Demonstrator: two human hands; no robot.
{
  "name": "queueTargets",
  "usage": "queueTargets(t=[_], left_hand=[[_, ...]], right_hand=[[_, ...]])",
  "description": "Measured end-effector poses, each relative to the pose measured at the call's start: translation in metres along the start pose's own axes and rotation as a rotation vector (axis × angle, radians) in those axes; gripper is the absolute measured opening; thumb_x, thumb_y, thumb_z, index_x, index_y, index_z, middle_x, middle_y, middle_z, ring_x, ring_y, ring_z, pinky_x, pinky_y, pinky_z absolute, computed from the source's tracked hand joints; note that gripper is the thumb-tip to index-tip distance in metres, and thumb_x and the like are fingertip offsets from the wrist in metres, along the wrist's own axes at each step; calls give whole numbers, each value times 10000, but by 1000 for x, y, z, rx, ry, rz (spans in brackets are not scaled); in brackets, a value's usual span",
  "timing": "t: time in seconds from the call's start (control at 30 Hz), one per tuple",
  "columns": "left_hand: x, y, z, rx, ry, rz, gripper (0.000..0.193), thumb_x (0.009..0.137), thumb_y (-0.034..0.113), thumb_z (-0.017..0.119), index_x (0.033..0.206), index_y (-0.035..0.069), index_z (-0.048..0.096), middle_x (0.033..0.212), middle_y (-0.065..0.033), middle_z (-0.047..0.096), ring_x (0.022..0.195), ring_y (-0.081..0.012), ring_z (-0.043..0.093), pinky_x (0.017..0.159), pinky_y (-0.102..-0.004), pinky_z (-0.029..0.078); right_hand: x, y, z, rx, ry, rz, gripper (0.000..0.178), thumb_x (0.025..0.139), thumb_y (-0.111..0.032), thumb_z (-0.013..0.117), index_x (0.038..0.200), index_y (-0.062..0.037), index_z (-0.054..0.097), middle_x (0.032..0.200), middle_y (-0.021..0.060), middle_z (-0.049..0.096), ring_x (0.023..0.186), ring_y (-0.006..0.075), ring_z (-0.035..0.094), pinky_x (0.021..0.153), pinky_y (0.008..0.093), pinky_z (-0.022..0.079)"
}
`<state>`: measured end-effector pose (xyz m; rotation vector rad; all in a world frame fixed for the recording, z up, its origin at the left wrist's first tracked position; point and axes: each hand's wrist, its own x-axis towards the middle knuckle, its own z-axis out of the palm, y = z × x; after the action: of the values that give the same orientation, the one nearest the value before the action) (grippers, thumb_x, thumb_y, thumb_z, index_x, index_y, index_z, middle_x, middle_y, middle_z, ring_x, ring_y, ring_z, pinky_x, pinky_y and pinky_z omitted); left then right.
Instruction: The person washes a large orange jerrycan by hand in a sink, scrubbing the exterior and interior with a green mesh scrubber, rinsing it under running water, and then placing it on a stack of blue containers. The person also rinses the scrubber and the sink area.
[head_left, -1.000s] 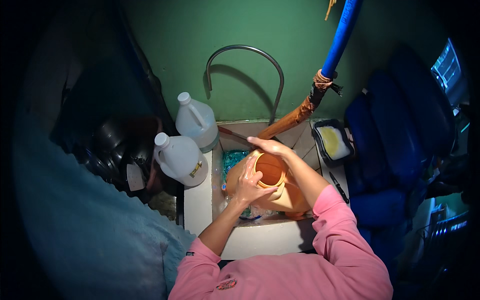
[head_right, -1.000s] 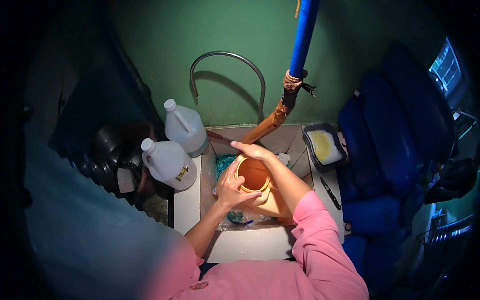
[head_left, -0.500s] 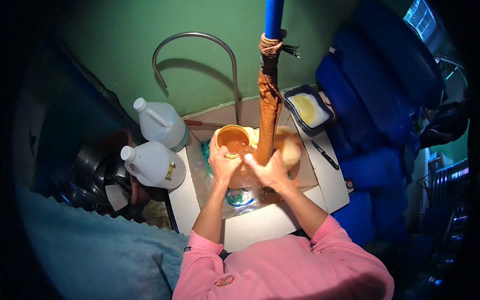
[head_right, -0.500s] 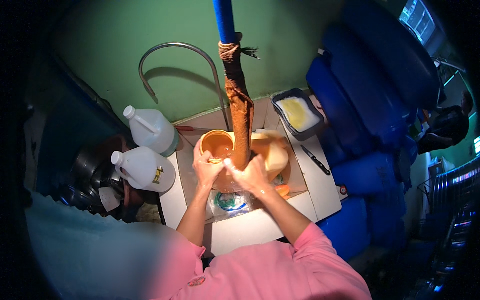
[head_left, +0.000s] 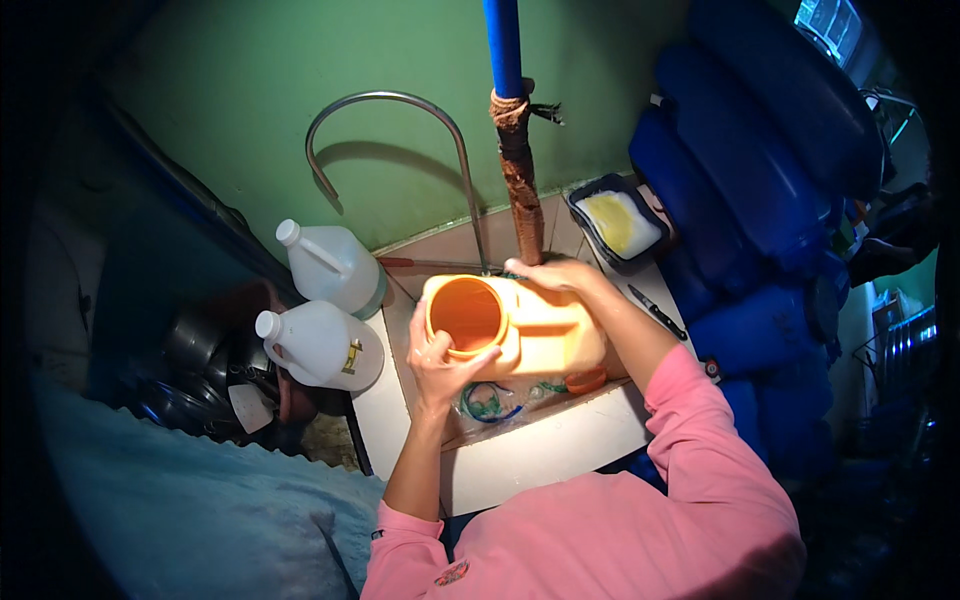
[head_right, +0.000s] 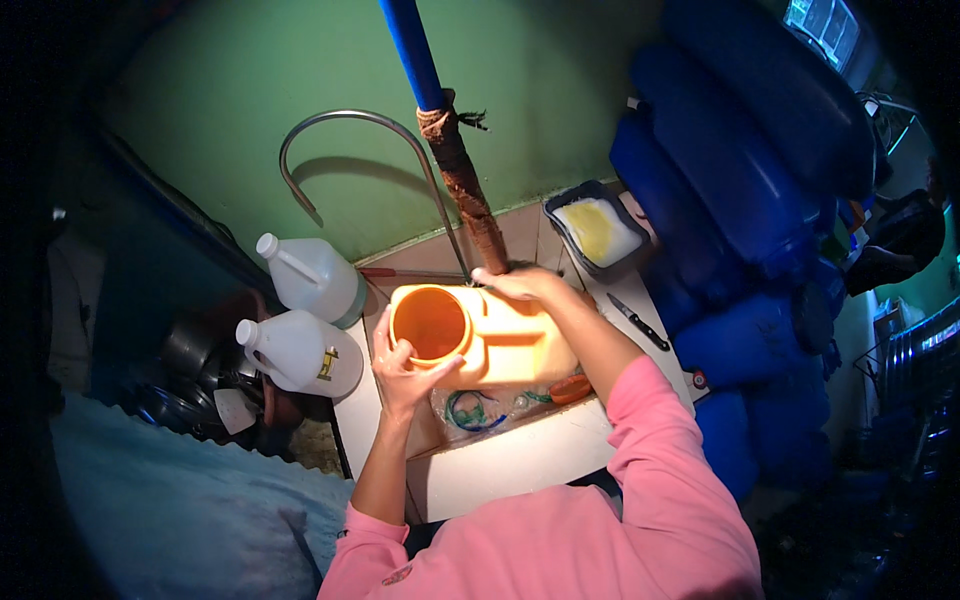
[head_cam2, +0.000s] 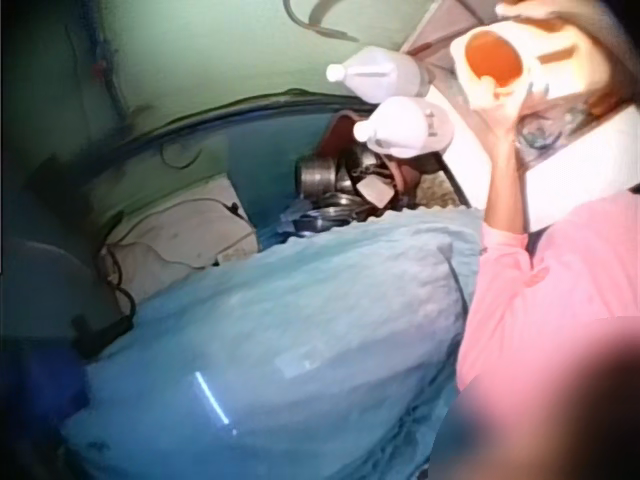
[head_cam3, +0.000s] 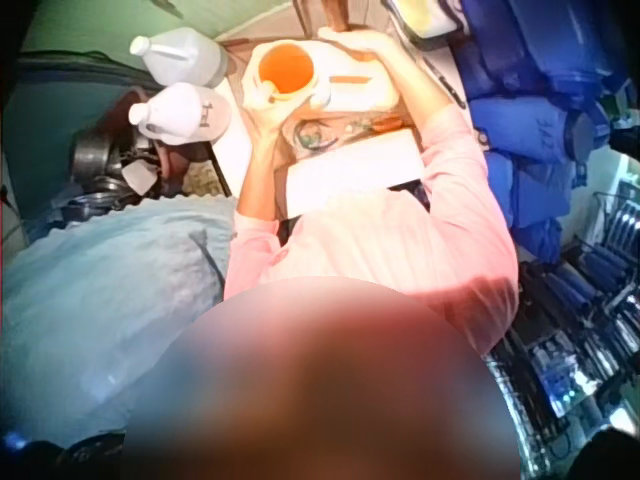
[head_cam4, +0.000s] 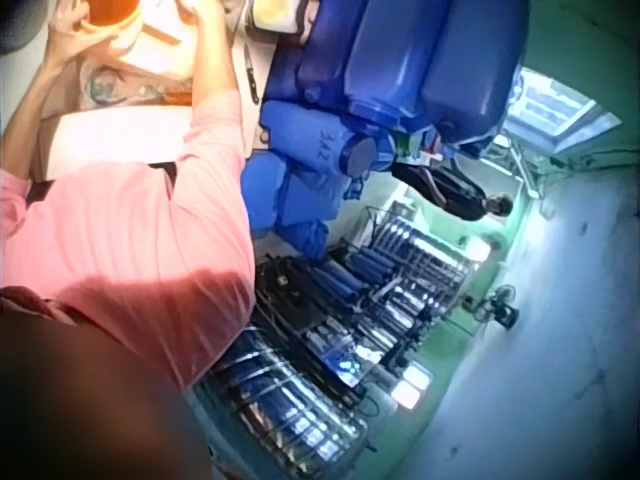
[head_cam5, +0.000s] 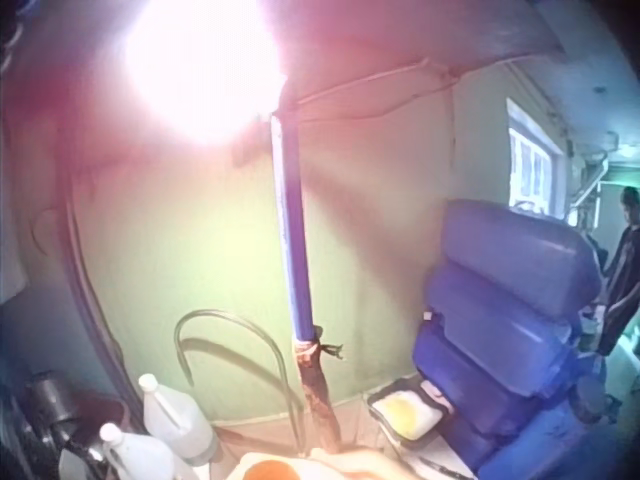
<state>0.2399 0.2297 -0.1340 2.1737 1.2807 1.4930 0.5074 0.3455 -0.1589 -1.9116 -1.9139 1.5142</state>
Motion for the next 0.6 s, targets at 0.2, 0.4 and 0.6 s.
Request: queueTargets(t=[0.2,0.4,0.6], left_hand=[[-3,4,20,1,-177,237,615,588,431,963,635,5,522,1348,-349,525,1224,-459,597,1033,-485,517],[-14,-34,42,90,-228,-29,565,597,491,932,696,31,618,1017,-156,707,934,-301,685,784,-417,563],[-4,-40,50,-155,-266,-256,670,637,453,904,1104,22,692,1090,-142,696,1069,-295,673,904,-424,542]], right_hand=[[37,-87,39,523,-355,-154,990,869,-814,488,1459,-19,494,1482,152,506,1318,268,502,1128,380,370],[-18,-148,47,244,-194,-480,976,847,-823,515,1421,-34,500,1515,151,463,1391,276,423,1176,435,327],[-56,-148,53,-295,515,-827,542,899,-628,571,989,-98,636,948,129,660,954,362,597,907,508,463]])
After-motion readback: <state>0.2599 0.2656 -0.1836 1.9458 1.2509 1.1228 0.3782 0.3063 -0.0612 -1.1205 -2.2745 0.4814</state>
